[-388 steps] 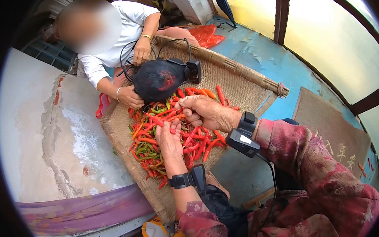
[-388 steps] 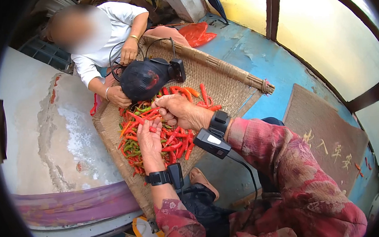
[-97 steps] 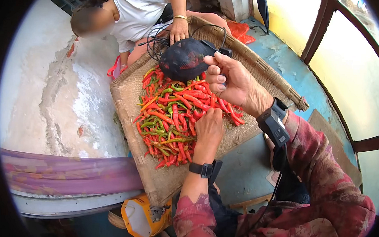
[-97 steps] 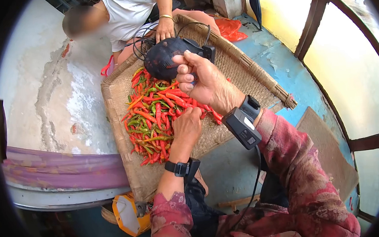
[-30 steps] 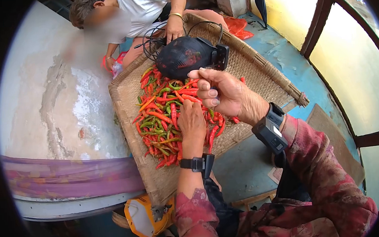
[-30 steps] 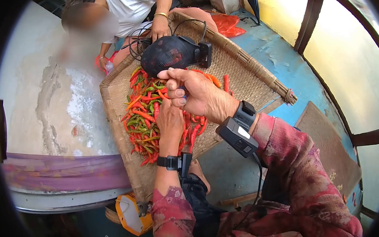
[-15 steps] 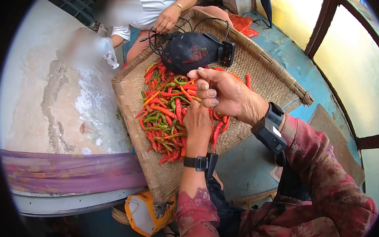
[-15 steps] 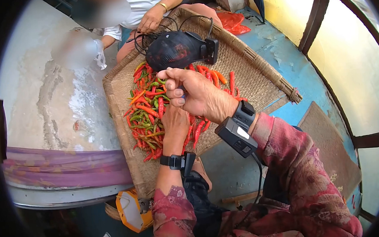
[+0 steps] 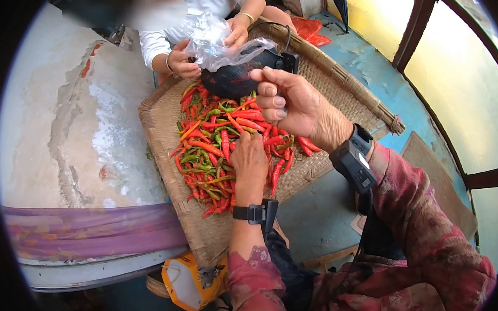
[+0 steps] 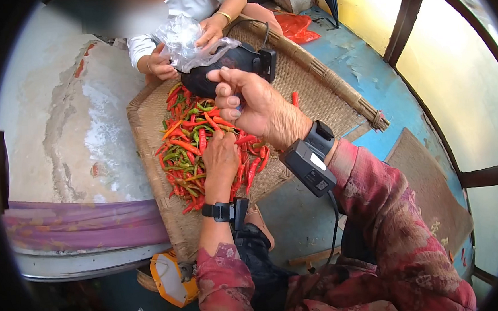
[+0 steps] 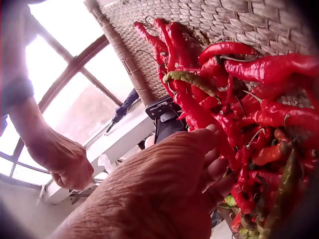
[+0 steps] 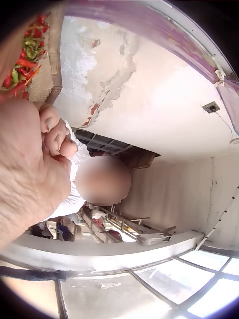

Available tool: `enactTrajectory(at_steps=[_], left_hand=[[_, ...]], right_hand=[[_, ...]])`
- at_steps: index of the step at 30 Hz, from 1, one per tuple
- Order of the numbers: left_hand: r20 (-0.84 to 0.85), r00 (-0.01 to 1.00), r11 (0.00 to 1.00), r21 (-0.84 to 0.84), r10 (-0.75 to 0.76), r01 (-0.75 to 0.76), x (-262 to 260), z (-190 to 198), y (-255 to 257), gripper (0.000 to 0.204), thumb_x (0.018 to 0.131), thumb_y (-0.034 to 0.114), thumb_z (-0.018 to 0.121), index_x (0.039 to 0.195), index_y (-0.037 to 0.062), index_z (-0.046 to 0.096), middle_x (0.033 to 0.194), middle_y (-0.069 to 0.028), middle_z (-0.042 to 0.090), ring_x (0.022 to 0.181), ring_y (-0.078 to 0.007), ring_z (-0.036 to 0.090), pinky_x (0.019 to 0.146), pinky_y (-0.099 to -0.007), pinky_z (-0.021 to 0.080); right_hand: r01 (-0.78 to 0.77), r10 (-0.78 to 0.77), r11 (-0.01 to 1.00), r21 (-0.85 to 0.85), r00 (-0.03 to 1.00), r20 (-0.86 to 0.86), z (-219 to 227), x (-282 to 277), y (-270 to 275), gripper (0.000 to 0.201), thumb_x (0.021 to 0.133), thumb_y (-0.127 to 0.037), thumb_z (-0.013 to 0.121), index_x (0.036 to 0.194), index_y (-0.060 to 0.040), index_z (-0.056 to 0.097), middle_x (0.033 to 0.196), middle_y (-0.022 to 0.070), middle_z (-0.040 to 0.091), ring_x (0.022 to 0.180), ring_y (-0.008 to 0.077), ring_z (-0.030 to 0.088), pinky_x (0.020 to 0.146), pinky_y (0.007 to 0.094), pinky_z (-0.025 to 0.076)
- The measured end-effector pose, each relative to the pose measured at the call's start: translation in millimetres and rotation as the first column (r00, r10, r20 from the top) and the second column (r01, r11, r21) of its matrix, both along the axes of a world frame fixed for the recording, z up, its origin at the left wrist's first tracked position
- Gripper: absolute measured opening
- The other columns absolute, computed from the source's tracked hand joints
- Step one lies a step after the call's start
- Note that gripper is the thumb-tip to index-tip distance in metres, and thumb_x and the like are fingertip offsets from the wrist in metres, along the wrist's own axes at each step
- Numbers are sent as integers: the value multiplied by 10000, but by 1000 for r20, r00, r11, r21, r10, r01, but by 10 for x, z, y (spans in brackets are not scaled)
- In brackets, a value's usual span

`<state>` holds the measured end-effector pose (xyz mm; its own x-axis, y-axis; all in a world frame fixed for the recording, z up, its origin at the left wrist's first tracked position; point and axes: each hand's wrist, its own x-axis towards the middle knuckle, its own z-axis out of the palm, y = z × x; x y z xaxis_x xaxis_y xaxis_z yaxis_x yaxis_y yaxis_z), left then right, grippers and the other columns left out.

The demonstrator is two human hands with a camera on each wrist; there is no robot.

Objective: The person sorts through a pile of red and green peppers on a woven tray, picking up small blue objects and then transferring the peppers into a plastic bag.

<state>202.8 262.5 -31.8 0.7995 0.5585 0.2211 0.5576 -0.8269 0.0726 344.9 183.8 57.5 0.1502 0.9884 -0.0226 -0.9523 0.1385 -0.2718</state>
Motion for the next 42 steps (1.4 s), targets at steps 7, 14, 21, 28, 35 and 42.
enactTrajectory(at_steps=[7,14,21,28,35,42], left_hand=[[240,931,930,180,275,-321,-185,450,151,149,790,99,577,917,40,527,889,-140,510,820,-327,554,651,-413,472],[138,976,972,-137,-171,190,252,-67,-142,250,795,101,547,1036,65,495,883,-152,547,812,-343,566,663,-426,465],[-97,984,988,-46,-152,148,663,-446,-331,483,775,71,539,1243,108,426,871,-158,545,797,-310,595,621,-420,489],[161,981,968,-207,-109,142,614,-312,-233,202,786,69,511,988,66,503,802,-195,572,788,-360,574,666,-457,455],[512,685,508,-829,518,235,343,193,115,184,861,125,541,1015,29,510,753,-4,530,615,-67,505,516,-198,420],[749,431,839,-543,503,-37,96,100,442,394,821,72,554,1196,29,439,994,-132,552,734,-172,577,670,-293,464]], right_hand=[[133,-128,982,132,991,-49,157,353,-141,175,922,-188,433,947,-37,518,603,-39,370,491,54,288,414,199,241],[140,-144,970,198,990,7,181,389,-205,185,923,-191,433,955,-33,524,616,-41,399,497,46,295,415,191,246],[151,-151,971,188,988,-11,151,454,-219,187,927,-190,428,953,-32,524,616,-38,400,498,47,304,415,193,253],[159,-154,972,172,987,-45,159,494,-253,157,920,-185,444,921,-45,516,604,-41,400,487,44,318,398,185,255],[162,-152,970,181,986,-67,160,479,-231,150,917,-174,441,937,-42,510,601,-39,392,488,49,318,399,188,261],[120,-111,964,237,993,-49,110,440,-171,86,881,-126,452,917,-56,487,622,-31,414,483,54,316,411,192,249]])
